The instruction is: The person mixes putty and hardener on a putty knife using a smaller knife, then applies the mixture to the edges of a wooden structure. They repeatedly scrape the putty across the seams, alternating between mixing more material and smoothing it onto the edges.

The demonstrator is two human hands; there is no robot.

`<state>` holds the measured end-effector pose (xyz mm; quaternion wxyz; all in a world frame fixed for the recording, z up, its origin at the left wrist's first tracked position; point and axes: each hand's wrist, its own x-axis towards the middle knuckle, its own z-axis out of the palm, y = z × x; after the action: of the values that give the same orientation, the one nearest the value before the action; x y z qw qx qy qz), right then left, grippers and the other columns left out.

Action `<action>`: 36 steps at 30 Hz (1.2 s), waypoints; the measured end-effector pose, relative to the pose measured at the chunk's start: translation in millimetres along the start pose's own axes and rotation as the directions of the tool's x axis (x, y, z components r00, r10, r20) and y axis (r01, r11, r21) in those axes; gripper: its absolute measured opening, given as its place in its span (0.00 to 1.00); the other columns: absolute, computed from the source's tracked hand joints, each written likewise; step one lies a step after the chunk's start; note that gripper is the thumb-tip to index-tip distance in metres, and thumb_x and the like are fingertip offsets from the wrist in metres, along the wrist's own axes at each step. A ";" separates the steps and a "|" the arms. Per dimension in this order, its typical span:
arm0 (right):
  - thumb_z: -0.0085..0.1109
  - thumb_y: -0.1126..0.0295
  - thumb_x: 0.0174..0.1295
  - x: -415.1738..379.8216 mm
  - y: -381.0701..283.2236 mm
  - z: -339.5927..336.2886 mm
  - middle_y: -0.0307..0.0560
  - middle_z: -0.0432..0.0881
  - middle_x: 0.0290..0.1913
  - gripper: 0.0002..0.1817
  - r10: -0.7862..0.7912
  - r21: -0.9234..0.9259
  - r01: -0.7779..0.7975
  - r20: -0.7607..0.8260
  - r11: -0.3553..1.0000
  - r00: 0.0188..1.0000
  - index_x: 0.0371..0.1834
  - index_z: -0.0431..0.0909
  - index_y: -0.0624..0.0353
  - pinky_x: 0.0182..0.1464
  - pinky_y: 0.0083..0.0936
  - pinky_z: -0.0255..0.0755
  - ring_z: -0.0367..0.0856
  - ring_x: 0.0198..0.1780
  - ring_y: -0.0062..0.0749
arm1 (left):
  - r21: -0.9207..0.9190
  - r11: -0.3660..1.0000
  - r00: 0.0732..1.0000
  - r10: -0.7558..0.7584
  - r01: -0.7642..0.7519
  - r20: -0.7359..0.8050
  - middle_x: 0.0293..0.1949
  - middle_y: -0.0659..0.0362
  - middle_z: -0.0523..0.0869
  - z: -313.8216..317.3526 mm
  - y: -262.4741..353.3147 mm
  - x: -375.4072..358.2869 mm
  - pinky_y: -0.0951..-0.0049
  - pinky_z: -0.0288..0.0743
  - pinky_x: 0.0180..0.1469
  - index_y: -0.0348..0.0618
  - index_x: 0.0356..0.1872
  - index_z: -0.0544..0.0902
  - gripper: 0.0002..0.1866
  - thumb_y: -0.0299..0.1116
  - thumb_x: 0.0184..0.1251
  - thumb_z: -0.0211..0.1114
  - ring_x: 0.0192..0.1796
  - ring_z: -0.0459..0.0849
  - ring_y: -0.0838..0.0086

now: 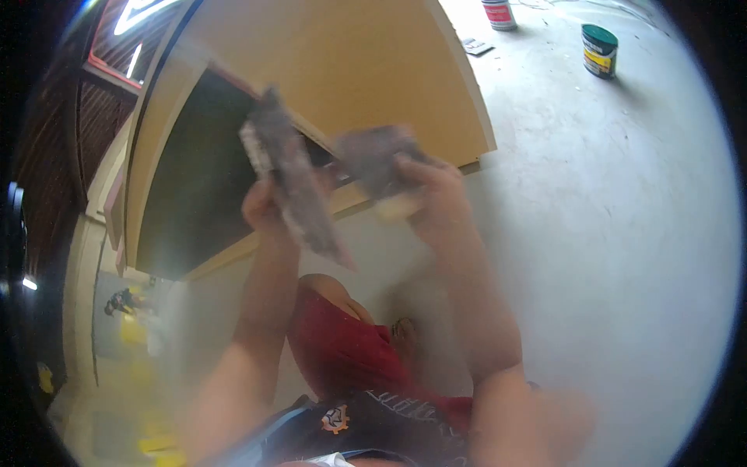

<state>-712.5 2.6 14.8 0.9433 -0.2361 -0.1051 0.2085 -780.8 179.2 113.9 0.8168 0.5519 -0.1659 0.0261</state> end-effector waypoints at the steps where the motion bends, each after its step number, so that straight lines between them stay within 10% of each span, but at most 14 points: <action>1: 0.54 0.71 0.60 4.1 -4.8 -3.2 0.48 0.81 0.39 0.14 0.002 0.129 0.006 -0.058 0.992 0.998 0.46 0.72 0.68 0.43 0.29 0.78 0.82 0.38 0.33 | 0.026 1.000 1.000 0.000 -0.001 0.020 0.43 0.56 0.81 -9.1 -5.4 -1.4 0.64 0.70 0.53 0.36 0.55 0.69 0.26 0.36 0.55 0.60 0.43 0.80 0.68; 5: 0.52 0.70 0.63 16.1 -23.8 -34.7 0.49 0.80 0.40 0.13 -0.050 0.238 0.095 -0.191 0.967 0.980 0.46 0.71 0.67 0.42 0.30 0.79 0.82 0.39 0.35 | 0.290 0.945 0.973 -0.088 0.149 -0.214 0.42 0.58 0.80 21.4 -8.7 3.0 0.66 0.75 0.48 0.40 0.55 0.69 0.21 0.34 0.62 0.59 0.45 0.80 0.69; 6: 0.51 0.70 0.64 15.9 -28.5 -38.7 0.49 0.80 0.41 0.12 -0.129 0.144 0.165 -0.229 0.976 0.965 0.46 0.70 0.67 0.41 0.29 0.79 0.82 0.39 0.35 | 0.352 0.911 0.949 -0.110 0.215 -0.297 0.42 0.58 0.80 25.3 -10.3 6.3 0.66 0.76 0.48 0.40 0.55 0.69 0.20 0.35 0.63 0.59 0.46 0.80 0.69; 8: 0.50 0.71 0.64 16.9 -29.3 -42.7 0.50 0.80 0.41 0.12 -0.209 0.045 0.227 -0.252 0.973 0.945 0.47 0.69 0.67 0.40 0.28 0.79 0.82 0.39 0.34 | -0.122 0.986 0.956 -0.141 0.112 -0.258 0.42 0.59 0.80 16.4 -12.6 21.9 0.65 0.77 0.48 0.42 0.53 0.71 0.16 0.33 0.66 0.58 0.45 0.81 0.70; 14: 0.52 0.73 0.65 12.9 -10.0 -39.0 0.44 0.79 0.41 0.08 -0.643 -0.603 0.421 -0.208 0.677 0.737 0.45 0.71 0.63 0.44 0.19 0.73 0.77 0.41 0.22 | 0.083 0.991 0.943 -0.077 0.109 -0.324 0.41 0.57 0.82 9.7 -24.8 31.9 0.68 0.78 0.45 0.39 0.46 0.76 0.13 0.23 0.60 0.61 0.43 0.82 0.71; 18: 0.55 0.75 0.63 0.1 -4.3 -15.6 0.39 0.78 0.41 0.09 -0.742 -0.570 0.572 -0.104 0.590 0.662 0.45 0.72 0.62 0.48 0.18 0.69 0.74 0.41 0.19 | 0.245 0.963 0.911 0.001 0.110 -0.413 0.40 0.57 0.82 20.3 -33.0 36.4 0.71 0.78 0.45 0.35 0.45 0.76 0.15 0.19 0.55 0.60 0.41 0.82 0.72; 36: 0.62 0.79 0.53 -34.5 -29.1 -3.8 0.44 0.84 0.38 0.21 -0.550 -0.764 0.493 0.221 0.416 0.805 0.51 0.72 0.61 0.39 0.18 0.74 0.82 0.39 0.20 | 0.208 0.976 0.924 0.029 0.055 -0.381 0.38 0.54 0.82 27.3 -41.8 22.3 0.69 0.80 0.42 0.33 0.43 0.74 0.14 0.16 0.54 0.57 0.38 0.83 0.69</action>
<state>-732.1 -37.6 22.2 0.7565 -0.5902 -0.2236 -0.1714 -757.0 134.9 92.5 0.7690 0.6225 0.0039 0.1453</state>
